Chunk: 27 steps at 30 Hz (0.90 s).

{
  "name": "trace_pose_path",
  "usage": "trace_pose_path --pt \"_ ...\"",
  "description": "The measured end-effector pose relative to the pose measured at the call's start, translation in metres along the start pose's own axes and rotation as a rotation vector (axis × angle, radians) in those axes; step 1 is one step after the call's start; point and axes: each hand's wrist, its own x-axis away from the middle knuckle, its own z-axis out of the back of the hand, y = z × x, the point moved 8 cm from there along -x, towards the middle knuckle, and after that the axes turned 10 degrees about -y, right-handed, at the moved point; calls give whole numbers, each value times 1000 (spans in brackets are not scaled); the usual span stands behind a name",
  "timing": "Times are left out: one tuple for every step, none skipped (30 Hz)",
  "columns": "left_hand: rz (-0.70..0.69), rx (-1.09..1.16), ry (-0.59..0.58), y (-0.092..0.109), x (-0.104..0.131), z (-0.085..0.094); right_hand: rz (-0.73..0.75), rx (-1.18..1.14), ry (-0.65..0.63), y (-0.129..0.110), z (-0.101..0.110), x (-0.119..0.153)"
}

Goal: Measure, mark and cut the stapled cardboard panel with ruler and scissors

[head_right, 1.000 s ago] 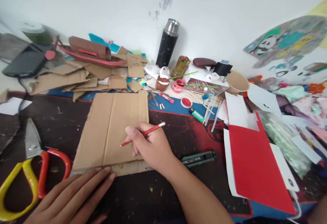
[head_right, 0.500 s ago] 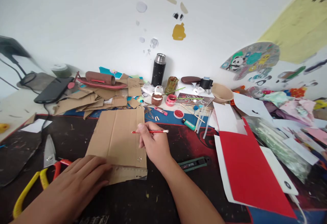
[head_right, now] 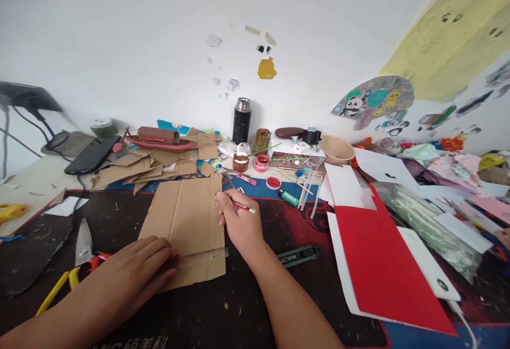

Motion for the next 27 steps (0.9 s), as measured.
trace_pose_path --pt "-17 -17 15 1 -1 3 35 62 1 -3 1 0" --pt "-32 -32 34 2 -2 5 75 133 1 -6 3 0" --pt "-42 -41 53 2 -2 8 115 207 5 -9 5 0" --pt "-47 -46 73 0 -2 9 148 277 13 -11 7 0" --pt "-45 -47 93 -2 -2 11 172 342 23 -13 9 0" --pt "-38 -45 111 -5 -2 11 183 401 38 -13 12 0" --pt "-26 -42 126 -8 -1 11 182 453 55 -13 15 -1" --pt "-16 -43 144 -11 0 10 173 506 68 -11 17 -1" --pt "-11 -49 161 -13 1 8 160 558 75 -10 18 -2" --pt "-9 -59 179 -14 2 7 148 608 75 -8 19 -2" --pt "-9 -71 196 -15 3 5 136 651 69 -7 18 -3" --pt "-14 -81 213 -15 4 4 125 685 54 -5 17 -3" --pt "-19 -89 227 -14 4 4 118 710 30 -3 14 -3" --pt "-22 -92 233 -14 5 3 111 721 4 -2 11 -3" --pt "-23 -89 231 -13 5 2 102 719 -22 0 9 -3" --pt "-24 -83 227 -13 5 2 92 704 -47 2 7 -4" --pt "-25 -76 223 -12 5 2 81 681 -69 3 4 -4" --pt "-26 -71 220 -12 5 2 70 652 -85 5 3 -4" --pt "-25 -67 218 -11 5 2 60 622 -96 6 2 -4" --pt "-24 -65 221 -11 5 3 51 592 -105 7 1 -5" --pt "-23 -66 226 -10 5 3 44 564 -109 9 0 -5" --pt "-20 -70 232 -10 5 3 37 535 -111 10 -1 -6" --pt "-20 -75 238 -10 5 4 28 503 -108 11 -1 -6" --pt "-20 -79 240 -10 4 4 17 465 -102 12 0 -7" --pt "-21 -84 240 -9 4 4 1 426 -97 14 0 -7" --pt "-25 -86 239 -9 4 4 -21 387 -90 17 1 -7" --pt "-28 -88 239 -8 4 4 -45 353 -83 20 1 -8"
